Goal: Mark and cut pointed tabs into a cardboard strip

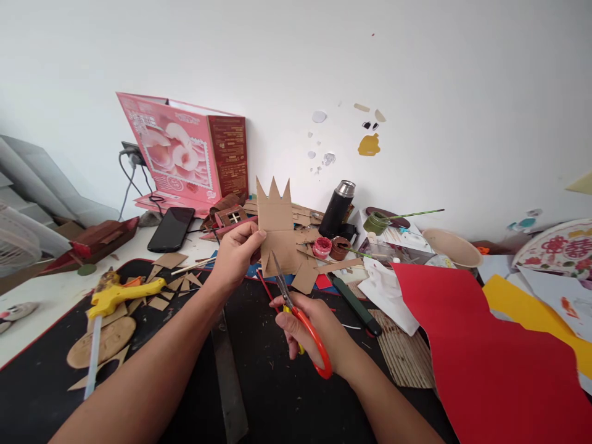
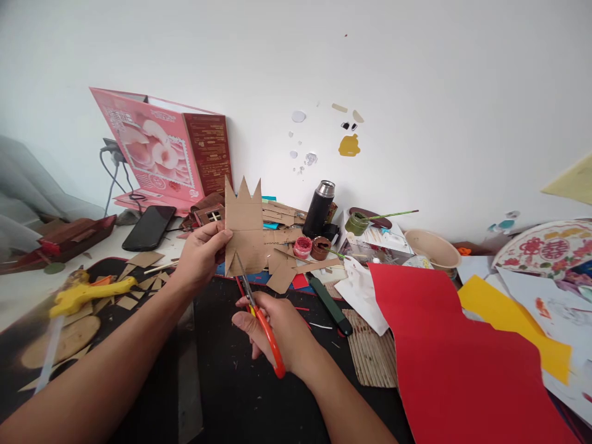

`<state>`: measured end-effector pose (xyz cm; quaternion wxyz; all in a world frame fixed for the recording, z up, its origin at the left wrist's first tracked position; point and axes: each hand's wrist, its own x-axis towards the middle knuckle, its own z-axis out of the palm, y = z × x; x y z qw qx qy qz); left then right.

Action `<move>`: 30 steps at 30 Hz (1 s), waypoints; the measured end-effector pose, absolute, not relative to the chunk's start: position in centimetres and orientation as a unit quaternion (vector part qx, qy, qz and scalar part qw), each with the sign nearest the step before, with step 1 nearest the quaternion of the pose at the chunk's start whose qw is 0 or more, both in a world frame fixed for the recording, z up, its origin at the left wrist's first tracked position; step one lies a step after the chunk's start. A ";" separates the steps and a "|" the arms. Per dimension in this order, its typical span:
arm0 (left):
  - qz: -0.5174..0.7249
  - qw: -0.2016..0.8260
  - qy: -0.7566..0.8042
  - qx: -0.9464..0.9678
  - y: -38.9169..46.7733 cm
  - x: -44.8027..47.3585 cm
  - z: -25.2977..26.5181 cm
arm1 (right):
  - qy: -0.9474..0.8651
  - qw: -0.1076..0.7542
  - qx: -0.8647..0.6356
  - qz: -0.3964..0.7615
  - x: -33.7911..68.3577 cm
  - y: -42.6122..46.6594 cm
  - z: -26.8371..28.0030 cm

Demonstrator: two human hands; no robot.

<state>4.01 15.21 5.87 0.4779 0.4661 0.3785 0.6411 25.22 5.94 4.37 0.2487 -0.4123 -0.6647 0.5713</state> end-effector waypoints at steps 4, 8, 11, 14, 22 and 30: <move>0.647 0.483 0.383 0.450 15.1 4.0 6.2 | -0.660 0.255 -0.407 0.577 25.3 5.9 4.3; 0.654 0.480 0.382 0.443 15.1 3.9 6.3 | -0.660 0.256 -0.406 0.578 25.2 5.9 4.3; 0.649 0.483 0.383 0.445 15.2 3.9 6.1 | -0.657 0.256 -0.407 0.580 25.2 5.9 4.2; 0.644 0.483 0.384 0.452 15.2 3.9 5.9 | -0.654 0.258 -0.406 0.584 25.2 5.9 4.1; 0.637 0.482 0.383 0.464 15.1 4.0 5.8 | -0.654 0.261 -0.409 0.581 25.2 5.9 4.2; 0.647 0.481 0.383 0.450 15.1 4.1 6.0 | -0.655 0.256 -0.411 0.580 25.2 5.9 4.2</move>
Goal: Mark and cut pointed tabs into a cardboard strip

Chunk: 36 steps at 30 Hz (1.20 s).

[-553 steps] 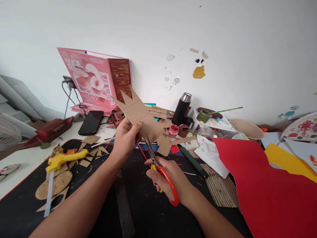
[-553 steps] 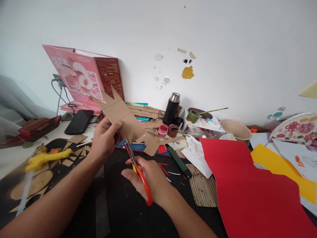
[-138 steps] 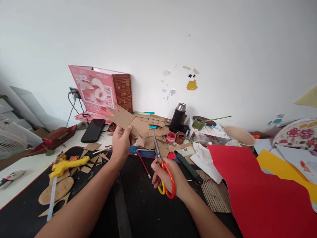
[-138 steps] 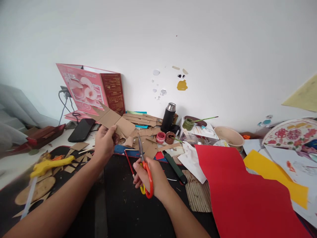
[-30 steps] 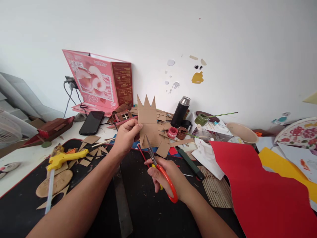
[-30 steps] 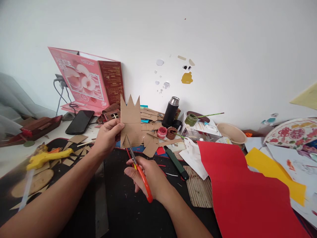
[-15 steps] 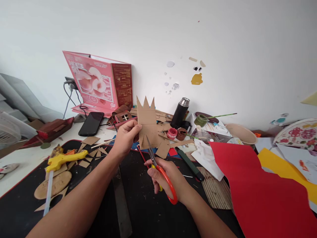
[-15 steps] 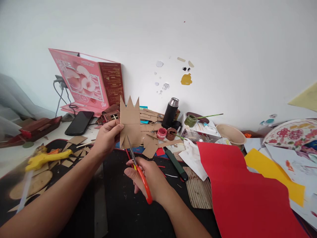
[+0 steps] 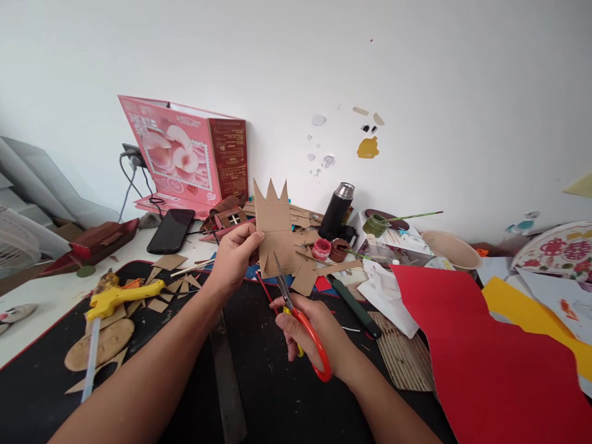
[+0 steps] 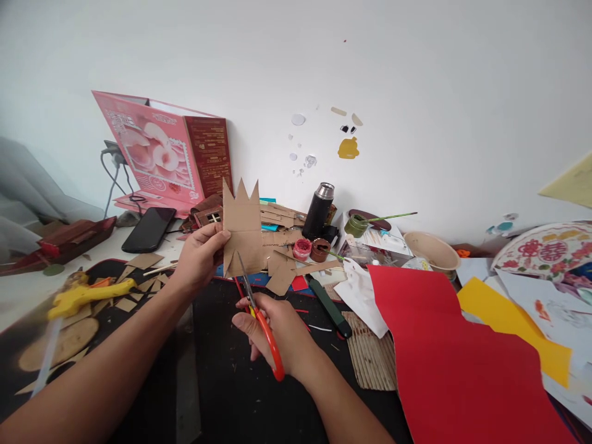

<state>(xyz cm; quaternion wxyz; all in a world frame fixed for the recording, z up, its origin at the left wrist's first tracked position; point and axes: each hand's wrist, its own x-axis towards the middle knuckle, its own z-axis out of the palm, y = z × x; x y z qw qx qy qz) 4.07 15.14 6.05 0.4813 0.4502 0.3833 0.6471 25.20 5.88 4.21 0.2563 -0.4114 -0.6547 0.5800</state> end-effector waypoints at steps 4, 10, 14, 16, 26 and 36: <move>0.641 0.477 0.384 0.462 15.1 4.1 6.0 | -0.657 0.256 -0.412 0.577 25.2 5.9 4.1; 0.643 0.480 0.384 0.456 14.9 4.2 6.2 | -0.663 0.253 -0.416 0.568 25.2 5.8 4.6; 0.645 0.473 0.384 0.461 14.9 4.2 6.3 | -0.665 0.253 -0.417 0.566 25.3 5.8 4.5; 0.647 0.471 0.383 0.462 14.8 4.2 6.3 | -0.663 0.254 -0.417 0.567 25.3 5.8 4.4; 0.647 0.474 0.379 0.462 14.9 4.2 6.1 | -0.666 0.247 -0.423 0.563 25.1 5.8 4.7; 0.646 0.469 0.377 0.469 14.9 4.1 6.0 | -0.669 0.243 -0.426 0.558 25.1 5.8 4.9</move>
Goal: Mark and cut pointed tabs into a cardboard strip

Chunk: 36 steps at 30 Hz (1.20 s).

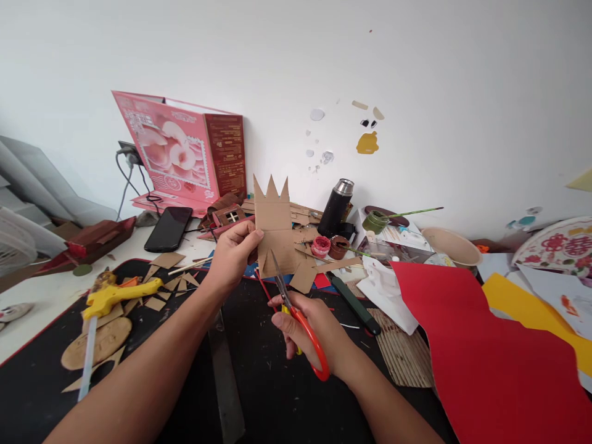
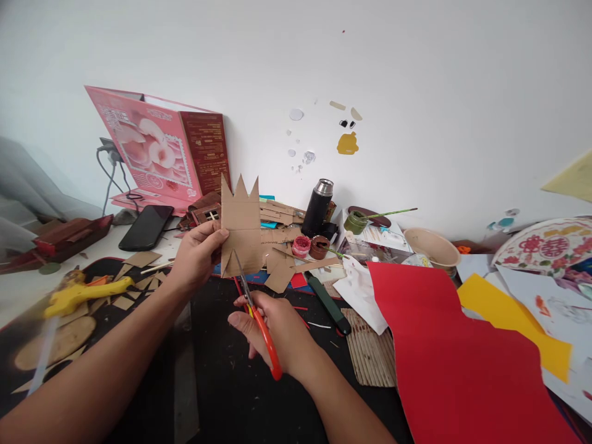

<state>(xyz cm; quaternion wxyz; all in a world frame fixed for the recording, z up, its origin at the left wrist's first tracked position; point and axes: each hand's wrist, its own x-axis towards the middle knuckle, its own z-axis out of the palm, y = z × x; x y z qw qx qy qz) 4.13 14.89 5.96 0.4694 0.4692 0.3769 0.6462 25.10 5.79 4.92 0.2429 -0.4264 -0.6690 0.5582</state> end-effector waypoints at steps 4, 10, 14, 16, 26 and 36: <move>0.645 0.463 0.376 0.479 14.9 4.1 5.9 | -0.670 0.247 -0.425 0.557 25.1 5.7 4.8; 0.653 0.439 0.380 0.487 14.6 4.6 6.0 | -0.678 0.247 -0.428 0.545 25.1 5.7 4.8; 0.672 0.391 0.392 0.492 14.3 5.1 6.1 | -0.679 0.246 -0.432 0.541 25.1 5.8 4.9; 0.676 0.372 0.397 0.497 14.2 5.3 6.1 | -0.680 0.247 -0.431 0.540 25.0 5.8 5.0; 0.682 0.334 0.404 0.510 14.1 5.4 5.6 | -0.682 0.240 -0.436 0.536 25.2 5.8 5.2; 0.682 0.348 0.411 0.495 14.1 5.7 5.4 | -0.682 0.233 -0.452 0.527 25.2 5.7 5.1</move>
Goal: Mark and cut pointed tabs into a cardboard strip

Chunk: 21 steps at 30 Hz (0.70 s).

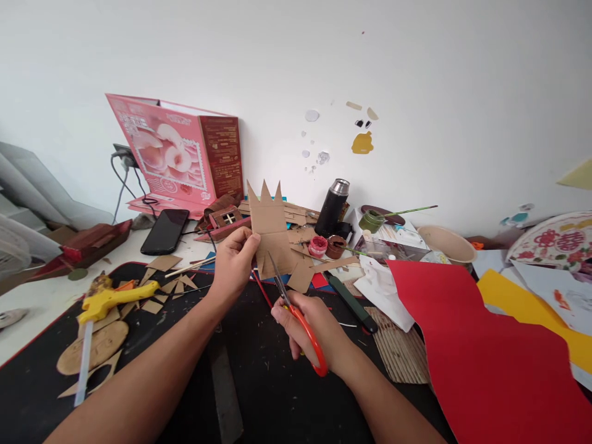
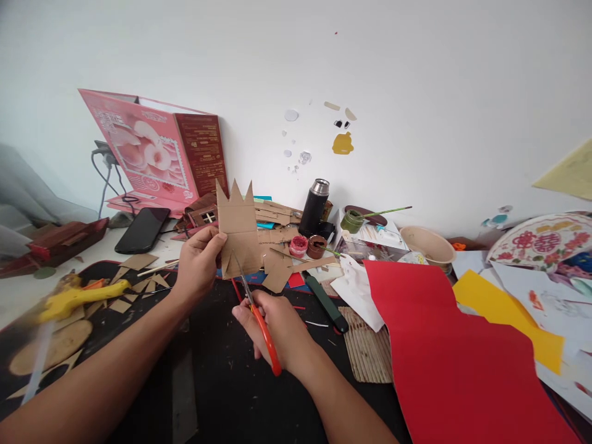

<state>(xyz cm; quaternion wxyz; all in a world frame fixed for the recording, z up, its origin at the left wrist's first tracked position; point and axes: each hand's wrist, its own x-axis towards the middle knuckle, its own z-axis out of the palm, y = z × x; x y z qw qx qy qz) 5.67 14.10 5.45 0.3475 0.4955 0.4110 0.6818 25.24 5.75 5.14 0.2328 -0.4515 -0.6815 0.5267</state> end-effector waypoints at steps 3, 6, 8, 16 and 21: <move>0.684 0.356 0.408 0.488 14.2 5.8 5.3 | -0.685 0.226 -0.462 0.515 25.2 5.8 5.2; 0.684 0.363 0.407 0.484 14.3 5.8 5.1 | -0.685 0.224 -0.467 0.512 25.1 5.9 5.1; 0.684 0.365 0.408 0.483 14.3 5.7 5.0 | -0.683 0.226 -0.469 0.513 25.1 5.9 4.9; 0.682 0.356 0.416 0.485 14.3 5.8 4.9 | -0.679 0.224 -0.480 0.508 25.1 6.0 4.6; 0.678 0.364 0.417 0.484 14.3 5.8 5.0 | -0.676 0.220 -0.488 0.507 25.1 5.9 4.8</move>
